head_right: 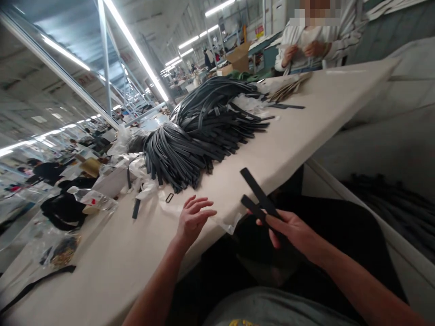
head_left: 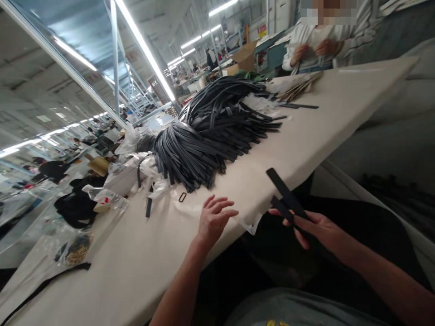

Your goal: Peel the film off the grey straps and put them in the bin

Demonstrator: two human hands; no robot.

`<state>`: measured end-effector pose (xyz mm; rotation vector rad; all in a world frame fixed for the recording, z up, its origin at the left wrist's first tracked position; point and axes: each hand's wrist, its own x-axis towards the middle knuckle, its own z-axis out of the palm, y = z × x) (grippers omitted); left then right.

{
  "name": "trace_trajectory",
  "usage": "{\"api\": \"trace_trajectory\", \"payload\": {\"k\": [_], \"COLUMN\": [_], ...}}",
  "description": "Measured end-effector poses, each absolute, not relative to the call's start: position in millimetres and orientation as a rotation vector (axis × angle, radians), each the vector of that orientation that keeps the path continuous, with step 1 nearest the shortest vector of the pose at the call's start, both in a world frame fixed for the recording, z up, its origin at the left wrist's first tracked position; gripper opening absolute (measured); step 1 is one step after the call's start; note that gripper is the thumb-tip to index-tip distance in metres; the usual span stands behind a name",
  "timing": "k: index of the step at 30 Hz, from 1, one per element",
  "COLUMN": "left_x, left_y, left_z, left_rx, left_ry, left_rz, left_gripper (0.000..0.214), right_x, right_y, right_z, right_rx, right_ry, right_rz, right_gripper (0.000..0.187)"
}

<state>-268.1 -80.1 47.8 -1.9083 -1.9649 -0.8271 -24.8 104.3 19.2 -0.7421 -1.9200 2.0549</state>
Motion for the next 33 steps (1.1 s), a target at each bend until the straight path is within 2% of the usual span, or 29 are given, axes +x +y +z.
{"api": "trace_trajectory", "payload": {"k": [5,8,21,28,33], "left_x": [-260.1,-261.5,-275.4,-290.8,-290.5], "left_y": [-72.6,-68.9,-56.1,-60.9,-68.4], "left_z": [48.6,48.9,26.7,32.0,32.2], "left_rx": [-1.934,-1.925,-1.778,-1.635,-1.646], "left_ry": [-1.89,-1.888,-1.97,-2.044,-2.053], "left_rz": [-0.859,-0.93,-0.903,-1.09,-1.196], "left_gripper": [0.019,0.016,0.023,0.028,0.028], "right_x": [-77.6,-96.4,-64.9,-35.0,-26.4], "right_y": [84.9,75.9,65.3,59.9,80.1], "right_z": [40.8,40.9,17.1,-5.2,-11.3], "right_rx": [-0.257,-0.168,-0.349,-0.389,-0.599], "right_ry": [-2.13,-2.188,-2.082,-1.958,-1.507], "right_rz": [2.148,2.142,2.378,2.58,2.508], "right_gripper": [0.055,0.047,0.057,0.049,0.047]}}
